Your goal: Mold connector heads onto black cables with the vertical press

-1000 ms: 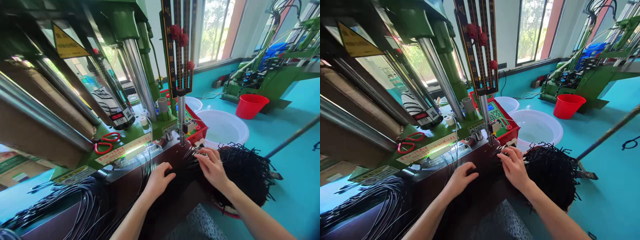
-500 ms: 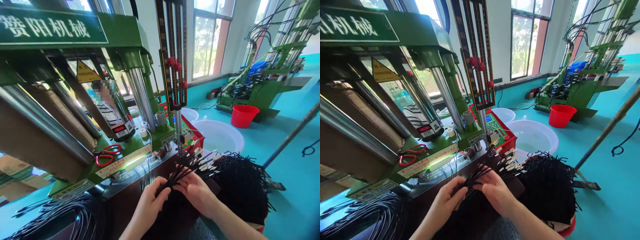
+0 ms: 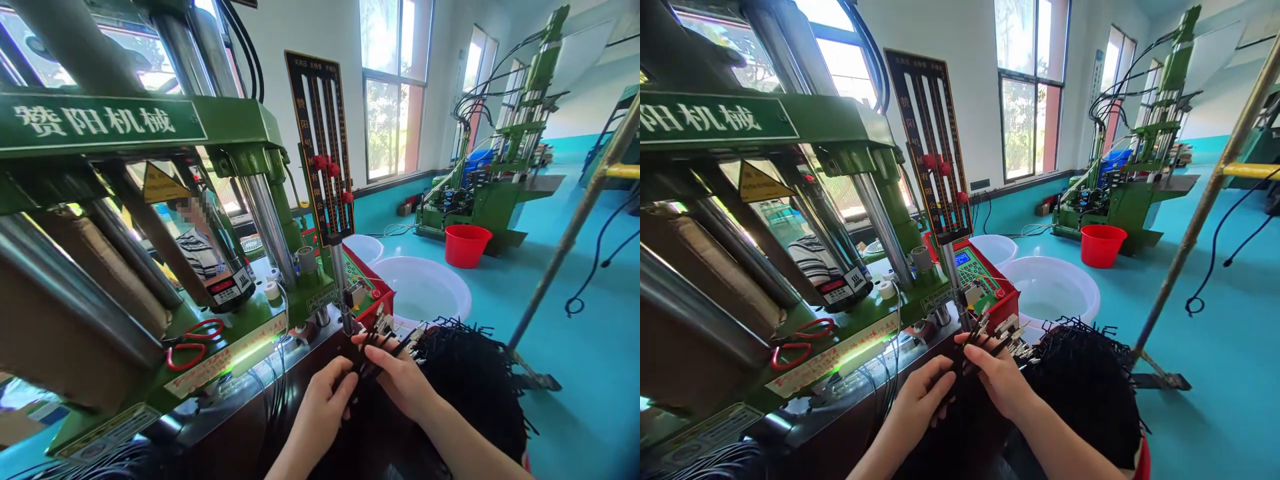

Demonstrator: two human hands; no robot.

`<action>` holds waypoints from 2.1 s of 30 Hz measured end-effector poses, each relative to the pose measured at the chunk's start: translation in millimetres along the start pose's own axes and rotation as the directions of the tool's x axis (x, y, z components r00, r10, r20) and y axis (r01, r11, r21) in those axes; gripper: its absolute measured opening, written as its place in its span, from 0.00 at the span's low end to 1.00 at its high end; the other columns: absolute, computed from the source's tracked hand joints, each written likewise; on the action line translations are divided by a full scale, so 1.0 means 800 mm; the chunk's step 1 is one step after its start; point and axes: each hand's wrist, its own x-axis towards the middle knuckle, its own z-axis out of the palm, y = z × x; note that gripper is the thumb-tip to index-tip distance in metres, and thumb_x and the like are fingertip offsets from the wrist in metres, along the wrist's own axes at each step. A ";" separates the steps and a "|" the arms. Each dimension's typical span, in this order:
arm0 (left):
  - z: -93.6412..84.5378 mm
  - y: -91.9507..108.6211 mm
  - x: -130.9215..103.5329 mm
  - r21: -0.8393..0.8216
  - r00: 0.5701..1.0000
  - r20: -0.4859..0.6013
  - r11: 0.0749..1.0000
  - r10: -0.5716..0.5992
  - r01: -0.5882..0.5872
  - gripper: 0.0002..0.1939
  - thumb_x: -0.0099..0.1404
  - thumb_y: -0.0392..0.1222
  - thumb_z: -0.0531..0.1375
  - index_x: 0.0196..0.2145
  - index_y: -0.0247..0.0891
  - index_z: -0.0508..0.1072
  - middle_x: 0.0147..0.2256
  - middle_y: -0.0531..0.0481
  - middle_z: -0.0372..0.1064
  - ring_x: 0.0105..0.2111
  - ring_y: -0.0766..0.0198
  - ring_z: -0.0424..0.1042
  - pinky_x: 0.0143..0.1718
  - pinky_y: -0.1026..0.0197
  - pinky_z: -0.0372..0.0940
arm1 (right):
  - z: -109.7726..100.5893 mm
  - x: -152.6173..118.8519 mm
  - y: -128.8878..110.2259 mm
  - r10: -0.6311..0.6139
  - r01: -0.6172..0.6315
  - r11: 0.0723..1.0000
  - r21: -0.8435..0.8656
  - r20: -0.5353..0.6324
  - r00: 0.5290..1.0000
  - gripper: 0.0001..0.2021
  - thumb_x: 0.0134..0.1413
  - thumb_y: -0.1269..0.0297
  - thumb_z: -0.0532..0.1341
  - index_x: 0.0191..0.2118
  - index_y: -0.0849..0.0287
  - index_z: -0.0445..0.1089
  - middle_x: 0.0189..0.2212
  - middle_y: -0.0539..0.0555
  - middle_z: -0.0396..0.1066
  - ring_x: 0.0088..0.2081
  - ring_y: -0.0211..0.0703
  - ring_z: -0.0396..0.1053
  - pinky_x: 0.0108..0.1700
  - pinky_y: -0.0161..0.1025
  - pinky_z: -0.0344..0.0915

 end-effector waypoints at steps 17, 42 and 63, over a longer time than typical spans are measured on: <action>0.003 -0.001 -0.003 0.152 0.996 -0.089 0.988 0.022 -0.009 0.16 0.61 0.50 0.49 0.36 0.37 0.69 0.24 0.50 0.68 0.21 0.66 0.67 0.19 0.67 0.59 | -0.011 0.011 0.013 -0.089 0.139 0.963 0.233 -0.213 0.973 0.06 0.38 0.71 0.68 0.26 0.61 0.71 0.25 0.50 0.71 0.27 0.38 0.66 0.32 0.36 0.62; 0.021 -0.007 -0.002 -0.003 0.995 0.088 0.999 -0.047 0.047 0.11 0.62 0.49 0.46 0.32 0.40 0.58 0.21 0.58 0.55 0.17 0.70 0.61 0.16 0.69 0.56 | -0.039 -0.004 -0.011 0.016 -0.010 0.999 -0.030 0.183 0.983 0.16 0.56 0.55 0.55 0.45 0.59 0.70 0.38 0.57 0.71 0.42 0.44 0.66 0.46 0.44 0.59; 0.012 0.003 0.000 0.282 0.995 -0.057 0.957 0.082 -0.062 0.11 0.64 0.47 0.43 0.35 0.40 0.59 0.20 0.56 0.63 0.19 0.67 0.63 0.22 0.65 0.54 | -0.034 0.003 -0.015 0.008 0.054 0.918 -0.393 0.154 0.988 0.18 0.54 0.50 0.55 0.37 0.60 0.74 0.30 0.55 0.73 0.32 0.41 0.68 0.38 0.39 0.63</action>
